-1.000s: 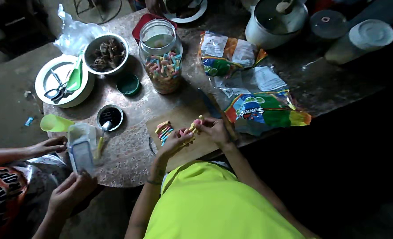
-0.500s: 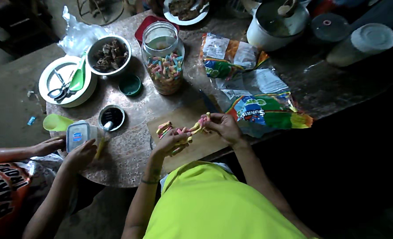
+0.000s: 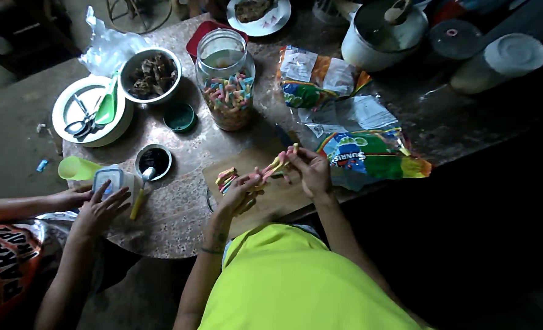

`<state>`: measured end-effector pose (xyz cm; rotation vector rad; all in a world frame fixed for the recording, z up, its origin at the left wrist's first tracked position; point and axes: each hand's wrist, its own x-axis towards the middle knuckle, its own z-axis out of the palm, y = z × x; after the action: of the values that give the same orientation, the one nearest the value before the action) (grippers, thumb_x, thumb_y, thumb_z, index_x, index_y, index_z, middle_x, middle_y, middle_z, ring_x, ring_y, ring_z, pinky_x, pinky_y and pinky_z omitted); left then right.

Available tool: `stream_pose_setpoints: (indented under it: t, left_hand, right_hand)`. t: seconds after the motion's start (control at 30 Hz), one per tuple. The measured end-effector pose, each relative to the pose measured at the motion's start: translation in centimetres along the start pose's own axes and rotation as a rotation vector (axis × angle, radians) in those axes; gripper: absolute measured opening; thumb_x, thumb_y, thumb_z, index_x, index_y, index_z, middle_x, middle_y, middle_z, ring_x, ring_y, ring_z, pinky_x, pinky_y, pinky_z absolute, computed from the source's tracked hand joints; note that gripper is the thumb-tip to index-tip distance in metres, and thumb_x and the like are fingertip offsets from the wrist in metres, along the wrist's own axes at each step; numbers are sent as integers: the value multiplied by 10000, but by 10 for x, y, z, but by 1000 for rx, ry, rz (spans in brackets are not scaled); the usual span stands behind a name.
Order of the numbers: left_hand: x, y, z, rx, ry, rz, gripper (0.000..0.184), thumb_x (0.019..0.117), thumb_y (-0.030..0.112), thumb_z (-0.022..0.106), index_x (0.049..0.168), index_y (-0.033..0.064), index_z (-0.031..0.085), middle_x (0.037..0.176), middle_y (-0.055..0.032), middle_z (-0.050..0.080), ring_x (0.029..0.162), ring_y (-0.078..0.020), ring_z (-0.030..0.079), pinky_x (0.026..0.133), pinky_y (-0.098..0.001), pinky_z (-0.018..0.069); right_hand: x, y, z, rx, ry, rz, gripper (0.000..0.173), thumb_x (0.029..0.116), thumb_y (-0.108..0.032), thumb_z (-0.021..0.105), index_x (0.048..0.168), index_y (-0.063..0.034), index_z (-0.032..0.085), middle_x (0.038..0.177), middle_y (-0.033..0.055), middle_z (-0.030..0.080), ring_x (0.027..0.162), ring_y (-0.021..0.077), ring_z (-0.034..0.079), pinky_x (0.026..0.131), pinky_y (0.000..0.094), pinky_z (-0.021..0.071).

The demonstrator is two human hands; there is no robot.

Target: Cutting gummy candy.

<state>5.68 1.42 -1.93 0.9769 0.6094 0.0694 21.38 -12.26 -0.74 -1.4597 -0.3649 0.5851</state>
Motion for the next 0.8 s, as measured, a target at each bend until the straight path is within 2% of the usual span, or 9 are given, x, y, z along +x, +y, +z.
stream_pose_setpoints:
  t: [0.1, 0.2, 0.3, 0.43, 0.47, 0.53, 0.6, 0.67, 0.8]
  left_hand:
    - [7, -2, -3, 19, 32, -22, 249, 1074, 94, 485, 1251, 1, 634, 926, 0, 690, 694, -30, 628, 665, -179, 550]
    - [11, -9, -7, 51, 21, -10, 241, 1060, 68, 508, 1252, -18, 625, 939, -8, 693, 715, -44, 645, 683, -196, 562]
    - [18, -15, 0, 103, 16, 31, 253, 1034, 29, 551, 1273, -41, 596, 1050, -53, 703, 891, -86, 690, 837, -260, 589]
    - [28, -17, 17, 318, 18, 128, 394, 1084, 144, 485, 1442, -18, 507, 1373, -146, 619, 1227, -144, 607, 1053, -325, 481]
    - [29, -15, 23, 347, 21, 147, 411, 1095, 179, 464, 1460, -9, 491, 1412, -154, 594, 1260, -153, 586, 1075, -336, 461]
    - [34, -14, 32, 317, 24, 206, 413, 1086, 179, 494, 1456, -3, 495, 1396, -152, 600, 1215, -156, 612, 1046, -335, 492]
    - [37, -10, 41, 245, 24, 231, 395, 1049, 120, 567, 1425, 11, 517, 1291, -122, 638, 1023, -130, 675, 891, -310, 579]
    - [39, -6, 48, 205, 21, 222, 390, 1003, 57, 628, 1382, 19, 546, 1168, -86, 669, 884, -100, 673, 788, -280, 585]
    - [41, -9, 52, 125, 82, 288, 284, 934, -29, 679, 1208, 3, 614, 982, -49, 691, 809, -79, 665, 740, -253, 584]
  right_hand:
    - [5, -3, -9, 11, 91, -59, 206, 1025, -67, 590, 1202, 26, 640, 1044, 34, 731, 884, 70, 706, 805, 263, 608]
    - [11, -3, -22, 21, 109, -107, 189, 1037, -74, 572, 1188, 11, 646, 1046, 32, 735, 935, 86, 712, 857, 279, 605]
    - [13, -3, -27, 64, 96, -97, 178, 1049, -73, 539, 1180, -7, 639, 1050, 25, 735, 932, 97, 717, 856, 296, 613]
    - [11, -2, -27, 179, 130, 4, 205, 1067, -53, 463, 1175, -38, 637, 1055, 13, 737, 932, 90, 716, 814, 284, 616]
    - [10, -3, -27, 202, 137, 31, 214, 1074, -59, 453, 1185, -47, 636, 1061, 8, 738, 928, 85, 716, 797, 276, 616]
    - [6, -4, -25, 267, 129, 72, 232, 1081, -61, 427, 1178, -77, 638, 1065, -11, 738, 938, 79, 715, 792, 274, 619]
    - [4, 0, -24, 357, 105, 113, 247, 1081, -67, 410, 1171, -98, 639, 1050, -8, 735, 936, 98, 717, 793, 297, 623]
    - [2, 5, -24, 460, 84, 151, 294, 1088, -90, 359, 1166, -108, 642, 1024, 10, 734, 922, 127, 720, 805, 330, 624]
    - [-2, 16, -24, 586, 19, 155, 390, 1067, -255, 272, 1001, -148, 641, 964, 58, 752, 863, 192, 739, 708, 367, 627]
